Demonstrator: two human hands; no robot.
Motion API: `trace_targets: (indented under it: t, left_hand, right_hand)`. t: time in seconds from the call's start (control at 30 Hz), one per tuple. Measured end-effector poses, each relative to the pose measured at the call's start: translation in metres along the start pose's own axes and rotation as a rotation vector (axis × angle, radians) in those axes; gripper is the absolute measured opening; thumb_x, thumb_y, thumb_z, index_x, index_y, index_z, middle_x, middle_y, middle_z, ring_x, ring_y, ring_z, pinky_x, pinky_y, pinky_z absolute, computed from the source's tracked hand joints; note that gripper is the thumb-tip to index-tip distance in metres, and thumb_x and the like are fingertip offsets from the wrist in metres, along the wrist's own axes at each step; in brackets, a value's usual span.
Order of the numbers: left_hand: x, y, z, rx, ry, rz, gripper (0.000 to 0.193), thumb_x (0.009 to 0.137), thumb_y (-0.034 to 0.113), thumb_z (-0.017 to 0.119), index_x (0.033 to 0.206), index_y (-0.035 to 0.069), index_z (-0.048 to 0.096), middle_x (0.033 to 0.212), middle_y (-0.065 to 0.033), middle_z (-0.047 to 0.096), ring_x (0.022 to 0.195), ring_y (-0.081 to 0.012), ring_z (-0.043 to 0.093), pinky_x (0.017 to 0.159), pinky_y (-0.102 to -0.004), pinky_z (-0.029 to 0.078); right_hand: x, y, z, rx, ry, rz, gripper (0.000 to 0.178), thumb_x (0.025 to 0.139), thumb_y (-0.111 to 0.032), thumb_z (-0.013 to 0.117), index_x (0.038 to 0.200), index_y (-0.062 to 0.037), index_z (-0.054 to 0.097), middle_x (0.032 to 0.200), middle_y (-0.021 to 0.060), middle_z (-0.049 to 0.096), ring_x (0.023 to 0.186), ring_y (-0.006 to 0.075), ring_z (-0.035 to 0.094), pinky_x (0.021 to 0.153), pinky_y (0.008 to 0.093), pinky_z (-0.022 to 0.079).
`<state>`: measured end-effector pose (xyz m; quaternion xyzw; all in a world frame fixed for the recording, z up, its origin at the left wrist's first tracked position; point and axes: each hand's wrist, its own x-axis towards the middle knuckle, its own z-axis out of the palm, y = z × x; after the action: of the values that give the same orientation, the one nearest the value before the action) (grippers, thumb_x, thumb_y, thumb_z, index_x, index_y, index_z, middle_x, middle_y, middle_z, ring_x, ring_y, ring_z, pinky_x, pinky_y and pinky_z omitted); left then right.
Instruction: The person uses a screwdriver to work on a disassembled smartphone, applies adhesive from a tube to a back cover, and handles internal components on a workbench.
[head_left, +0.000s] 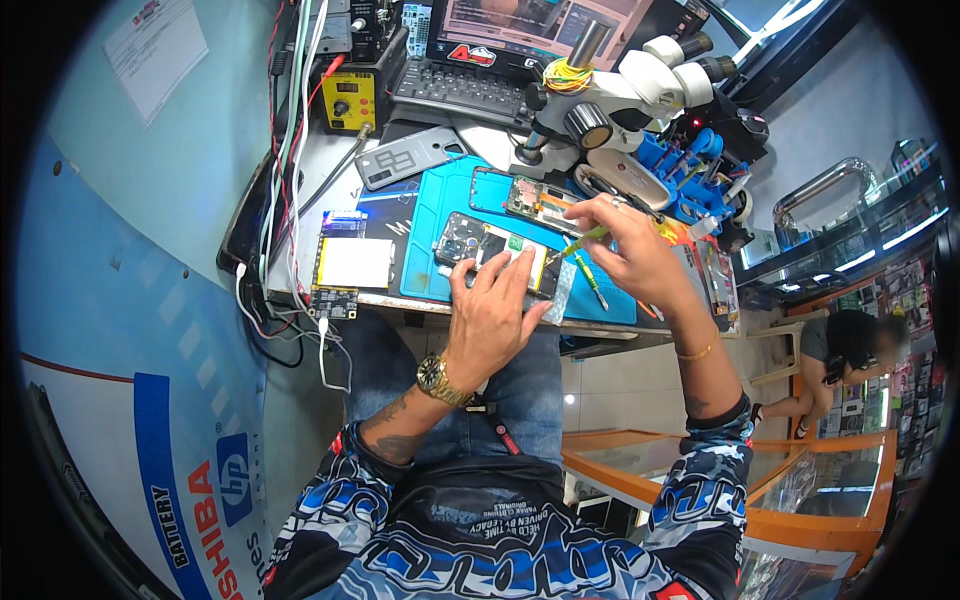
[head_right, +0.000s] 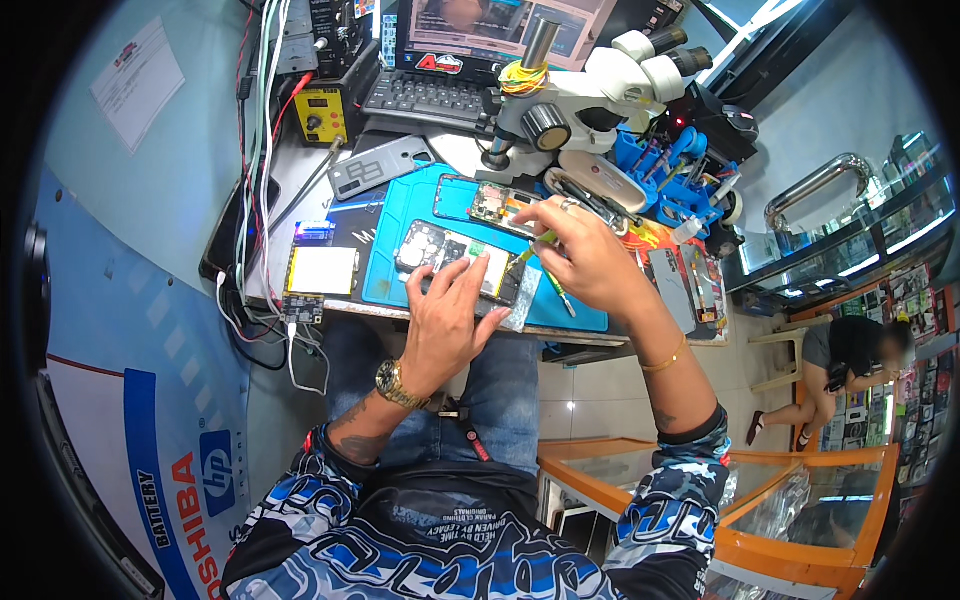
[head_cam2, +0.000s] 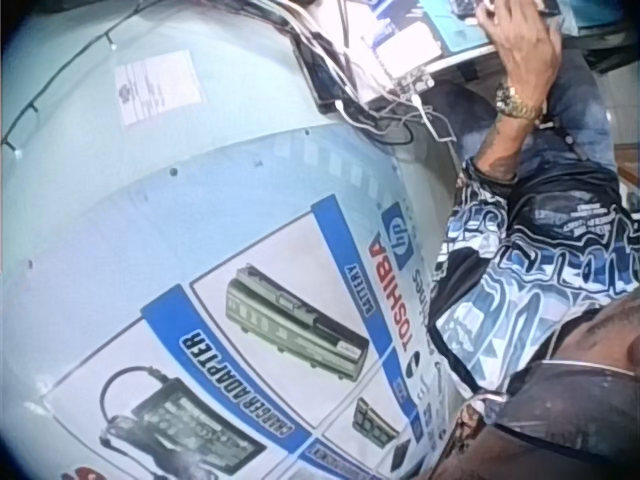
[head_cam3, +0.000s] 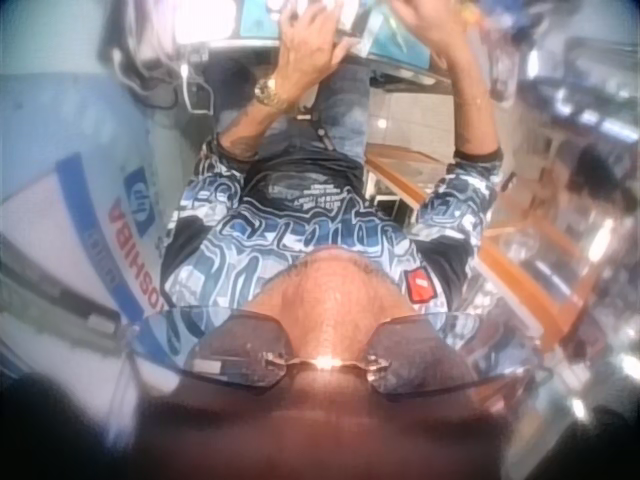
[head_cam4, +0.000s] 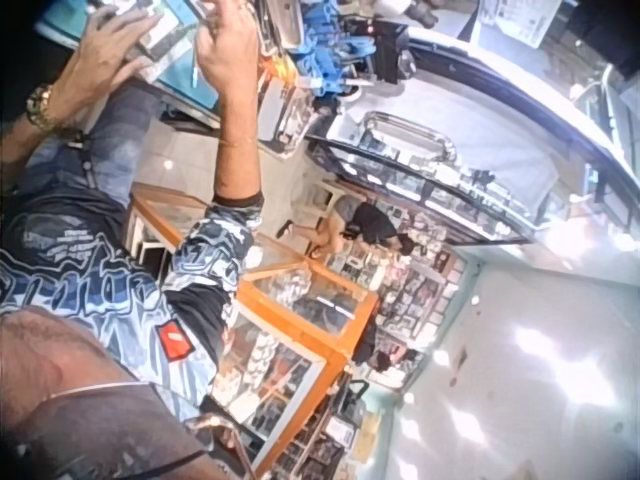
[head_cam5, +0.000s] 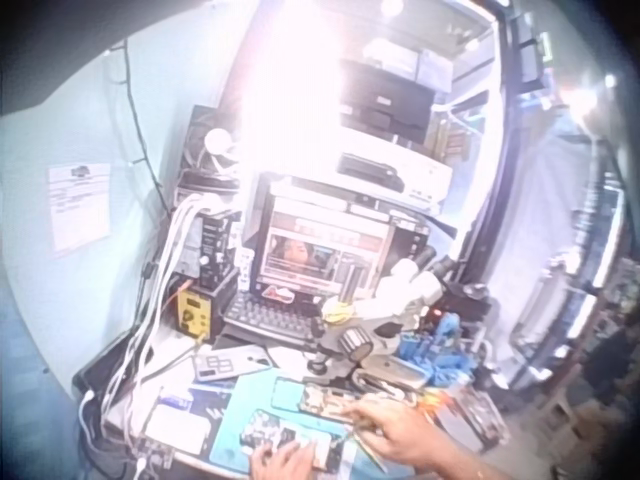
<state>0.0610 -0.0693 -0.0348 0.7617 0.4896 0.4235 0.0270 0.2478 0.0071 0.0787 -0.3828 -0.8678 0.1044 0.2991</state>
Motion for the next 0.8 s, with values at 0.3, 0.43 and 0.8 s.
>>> trace_targets:
  t: [0.3,0.43,0.8]
  left_hand:
    - [0.003,0.003,0.001,0.020,-0.009,-0.017,0.072,0.086,0.030,0.079,0.145,0.001,0.050,0.120,-0.0121,0.068,0.120,-0.0253,0.058,0.106,-0.0497,0.031]
    - [0.005,0.004,0.002,0.026,0.000,-0.042,0.076,0.086,0.030,0.080,0.148,0.001,0.047,0.118,-0.0093,0.070,0.119,-0.0233,0.059,0.103,-0.0479,0.031]
    - [0.009,0.013,0.006,0.038,0.017,-0.099,0.080,0.085,0.027,0.080,0.151,0.000,0.042,0.115,-0.0060,0.071,0.114,-0.0210,0.060,0.099,-0.0475,0.031]
  right_hand:
    - [0.001,0.002,-0.005,-0.033,-0.124,0.039,0.020,0.092,-0.022,0.072,0.104,-0.0060,0.068,0.085,0.0162,0.071,0.079,0.0337,0.069,0.071,0.0434,0.052]
    - [0.000,-0.008,-0.008,-0.009,-0.114,0.066,0.019,0.093,-0.020,0.070,0.107,-0.0065,0.068,0.086,0.0164,0.070,0.083,0.0351,0.070,0.073,0.0438,0.053]
    - [-0.003,-0.010,-0.007,-0.179,-0.159,0.164,0.018,0.095,-0.024,0.069,0.101,-0.0062,0.068,0.079,0.0163,0.070,0.078,0.0365,0.069,0.070,0.0466,0.053]
